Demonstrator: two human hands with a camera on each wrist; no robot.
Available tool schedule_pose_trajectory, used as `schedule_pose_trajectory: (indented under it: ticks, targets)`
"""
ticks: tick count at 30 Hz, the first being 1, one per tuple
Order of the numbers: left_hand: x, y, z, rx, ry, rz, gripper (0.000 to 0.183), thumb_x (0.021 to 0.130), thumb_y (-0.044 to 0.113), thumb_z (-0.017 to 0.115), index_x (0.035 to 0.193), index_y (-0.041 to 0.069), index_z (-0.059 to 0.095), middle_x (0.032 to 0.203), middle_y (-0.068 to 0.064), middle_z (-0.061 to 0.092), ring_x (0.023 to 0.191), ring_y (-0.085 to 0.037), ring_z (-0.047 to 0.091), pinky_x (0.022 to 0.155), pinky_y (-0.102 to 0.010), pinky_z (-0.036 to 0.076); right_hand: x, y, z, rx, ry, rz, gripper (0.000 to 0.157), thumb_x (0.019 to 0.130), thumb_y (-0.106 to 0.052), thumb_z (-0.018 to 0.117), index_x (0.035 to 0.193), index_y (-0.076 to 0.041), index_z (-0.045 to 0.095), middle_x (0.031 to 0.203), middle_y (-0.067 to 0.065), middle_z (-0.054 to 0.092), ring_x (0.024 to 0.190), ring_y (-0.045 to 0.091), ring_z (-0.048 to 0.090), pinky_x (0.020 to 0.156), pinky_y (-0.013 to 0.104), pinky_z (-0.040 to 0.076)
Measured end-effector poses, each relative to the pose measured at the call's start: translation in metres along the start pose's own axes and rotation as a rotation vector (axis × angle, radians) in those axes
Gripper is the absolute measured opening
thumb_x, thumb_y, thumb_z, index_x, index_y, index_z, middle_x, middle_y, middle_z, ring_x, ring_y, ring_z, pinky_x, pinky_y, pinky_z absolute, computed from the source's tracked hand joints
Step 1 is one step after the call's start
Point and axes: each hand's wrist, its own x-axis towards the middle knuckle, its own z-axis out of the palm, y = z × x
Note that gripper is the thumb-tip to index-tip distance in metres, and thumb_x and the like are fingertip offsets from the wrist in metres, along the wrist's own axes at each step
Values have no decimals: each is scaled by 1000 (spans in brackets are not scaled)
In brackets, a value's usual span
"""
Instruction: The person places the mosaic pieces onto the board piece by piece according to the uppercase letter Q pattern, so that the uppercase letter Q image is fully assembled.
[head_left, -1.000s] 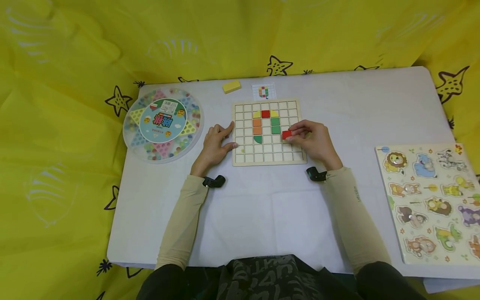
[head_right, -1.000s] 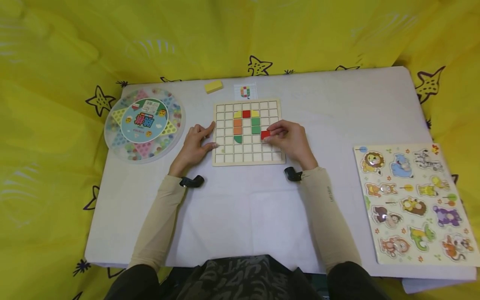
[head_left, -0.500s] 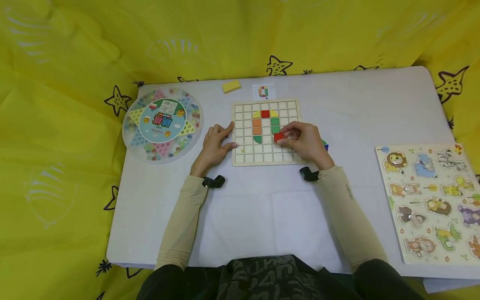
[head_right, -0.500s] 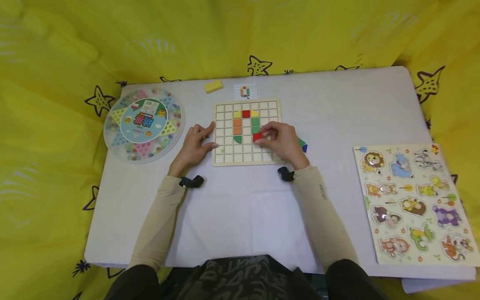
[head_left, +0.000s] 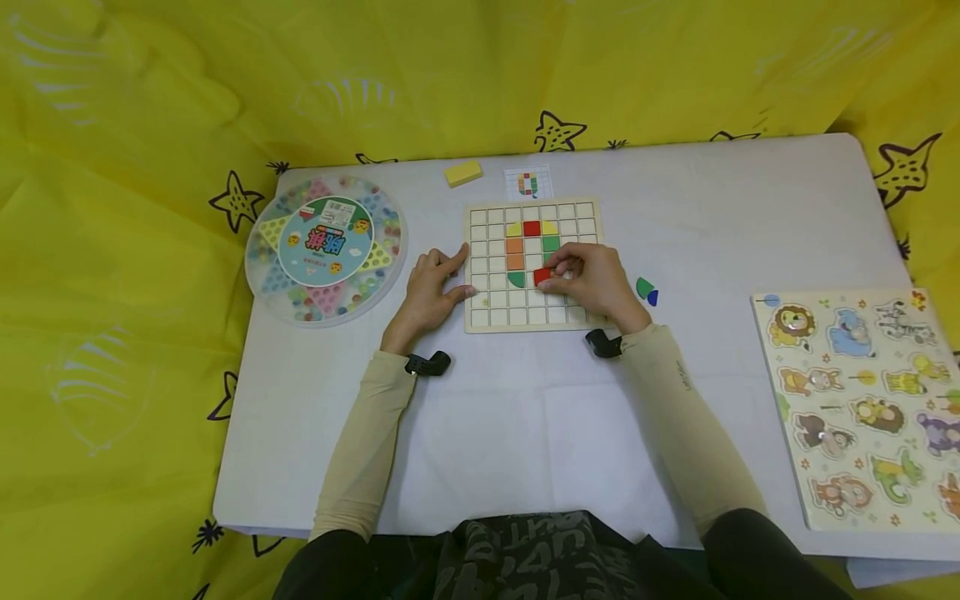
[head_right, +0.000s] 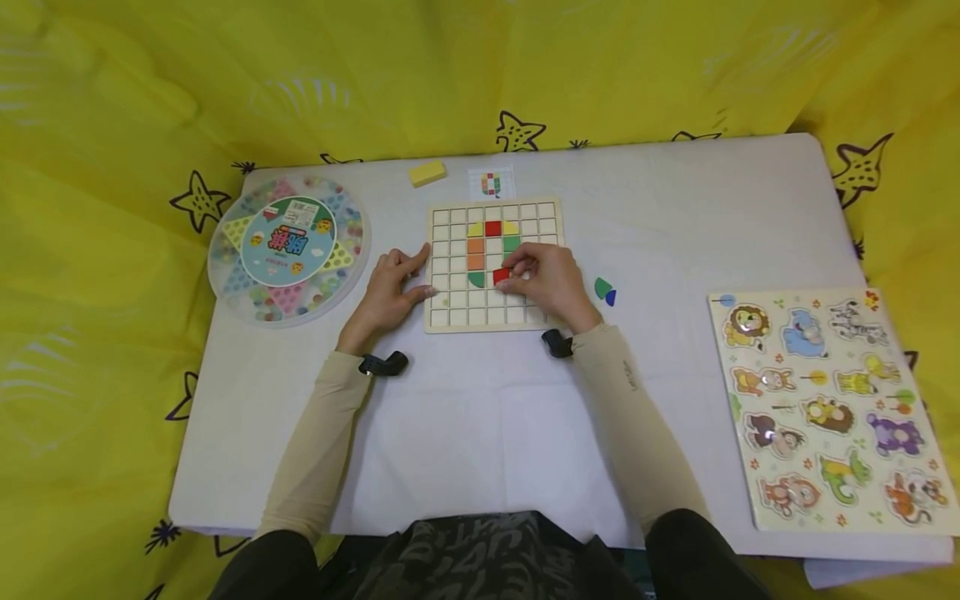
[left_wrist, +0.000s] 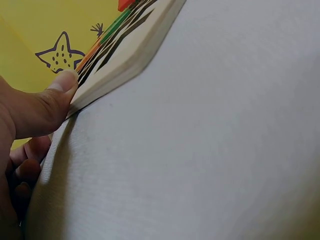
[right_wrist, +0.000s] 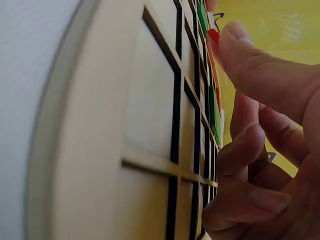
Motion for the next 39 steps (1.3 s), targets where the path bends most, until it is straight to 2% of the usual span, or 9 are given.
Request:
schedule_pose_trajectory:
  ticks: [9, 28, 39]
  targets:
    - [0, 0, -1, -5, 0, 1, 75, 96, 24, 79, 162, 14, 44, 110, -13, 52, 101, -29, 39, 92, -38, 28, 4, -3, 6, -33, -27, 45, 28, 84, -17, 92, 104, -4, 78, 87, 10, 67, 80, 26, 54, 72, 33, 39]
    - [0, 1, -1, 2, -3, 3, 75, 96, 24, 79, 162, 13, 43, 110, -13, 51, 100, -28, 39, 92, -38, 28, 4, -7, 12, -96, 5, 28, 29, 81, -21, 95, 102, -5, 81, 88, 11, 68, 79, 27, 56, 72, 36, 39]
    - [1, -2, 0, 9, 0, 5, 76, 96, 25, 79, 162, 13, 43, 110, -13, 52, 100, -29, 39, 91, -38, 28, 4, -7, 12, -103, 9, 15, 25, 83, -19, 93, 102, -5, 83, 89, 12, 68, 80, 27, 54, 72, 36, 39]
